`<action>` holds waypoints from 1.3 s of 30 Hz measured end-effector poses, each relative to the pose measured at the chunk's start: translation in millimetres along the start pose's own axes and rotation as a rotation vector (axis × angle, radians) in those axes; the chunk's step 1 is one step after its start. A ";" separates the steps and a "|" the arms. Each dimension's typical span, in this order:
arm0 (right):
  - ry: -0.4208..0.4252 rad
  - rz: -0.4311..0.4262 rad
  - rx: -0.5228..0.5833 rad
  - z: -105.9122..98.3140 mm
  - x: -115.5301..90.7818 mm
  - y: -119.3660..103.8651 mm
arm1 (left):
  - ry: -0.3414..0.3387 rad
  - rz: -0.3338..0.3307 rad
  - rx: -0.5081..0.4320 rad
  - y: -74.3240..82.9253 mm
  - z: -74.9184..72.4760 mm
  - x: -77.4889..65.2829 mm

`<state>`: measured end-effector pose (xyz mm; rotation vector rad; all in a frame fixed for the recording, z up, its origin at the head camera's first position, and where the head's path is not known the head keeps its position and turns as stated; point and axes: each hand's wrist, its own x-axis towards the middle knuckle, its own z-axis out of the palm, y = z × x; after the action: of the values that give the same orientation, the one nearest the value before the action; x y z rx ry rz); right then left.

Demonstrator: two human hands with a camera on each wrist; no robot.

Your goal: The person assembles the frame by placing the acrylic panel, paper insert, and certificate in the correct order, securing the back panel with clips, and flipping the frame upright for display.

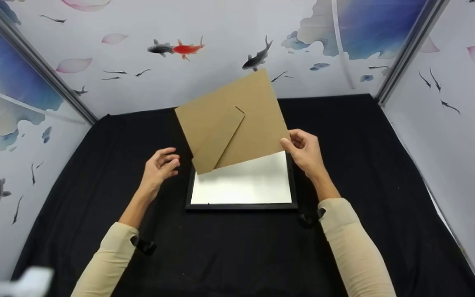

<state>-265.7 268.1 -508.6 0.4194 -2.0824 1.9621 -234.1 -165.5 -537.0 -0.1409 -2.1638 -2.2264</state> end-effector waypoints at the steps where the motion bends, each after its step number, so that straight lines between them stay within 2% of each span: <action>1: 0.002 -0.002 0.011 -1.2 -1.1 -0.6 | 0.011 -0.018 -0.005 -1.7 -1.3 0.1; 6: 0.031 0.027 0.064 -8.6 -7.9 -0.6 | -0.019 -0.120 -0.031 -11.4 -4.2 1.4; 10: 0.052 0.100 0.116 -13.1 -16.1 3.5 | -0.048 -0.164 -0.074 -16.1 -0.6 3.9; 15: 0.084 0.206 0.326 -9.9 -28.2 10.2 | -0.089 -0.188 -0.134 -16.5 7.5 6.1; 18: 0.115 0.245 0.443 -5.6 -36.2 14.9 | -0.117 -0.185 -0.128 -14.2 13.3 7.6; 21: 0.128 0.283 0.507 -1.6 -44.2 20.4 | -0.128 -0.182 -0.123 -12.4 18.6 8.5; 24: 0.107 0.338 0.526 0.3 -51.7 25.5 | -0.127 -0.178 -0.108 -13.9 22.1 8.1; 26: 0.082 0.372 0.520 0.0 -55.2 28.8 | -0.122 -0.166 -0.081 -14.8 22.9 7.7; 29: 0.025 0.404 0.451 -3.1 -58.8 30.9 | -0.107 -0.140 -0.015 -17.6 22.9 6.0; 33: -0.076 0.413 0.300 -9.4 -60.0 31.9 | -0.083 -0.133 0.056 -22.1 21.1 3.3; 39: -0.215 0.432 0.077 -18.8 -56.9 33.3 | -0.052 -0.163 0.103 -26.3 18.2 -0.8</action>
<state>-225.6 290.7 -559.3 0.2134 -2.3982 2.3311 -234.8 -146.5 -562.8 -0.0200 -2.3926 -2.2084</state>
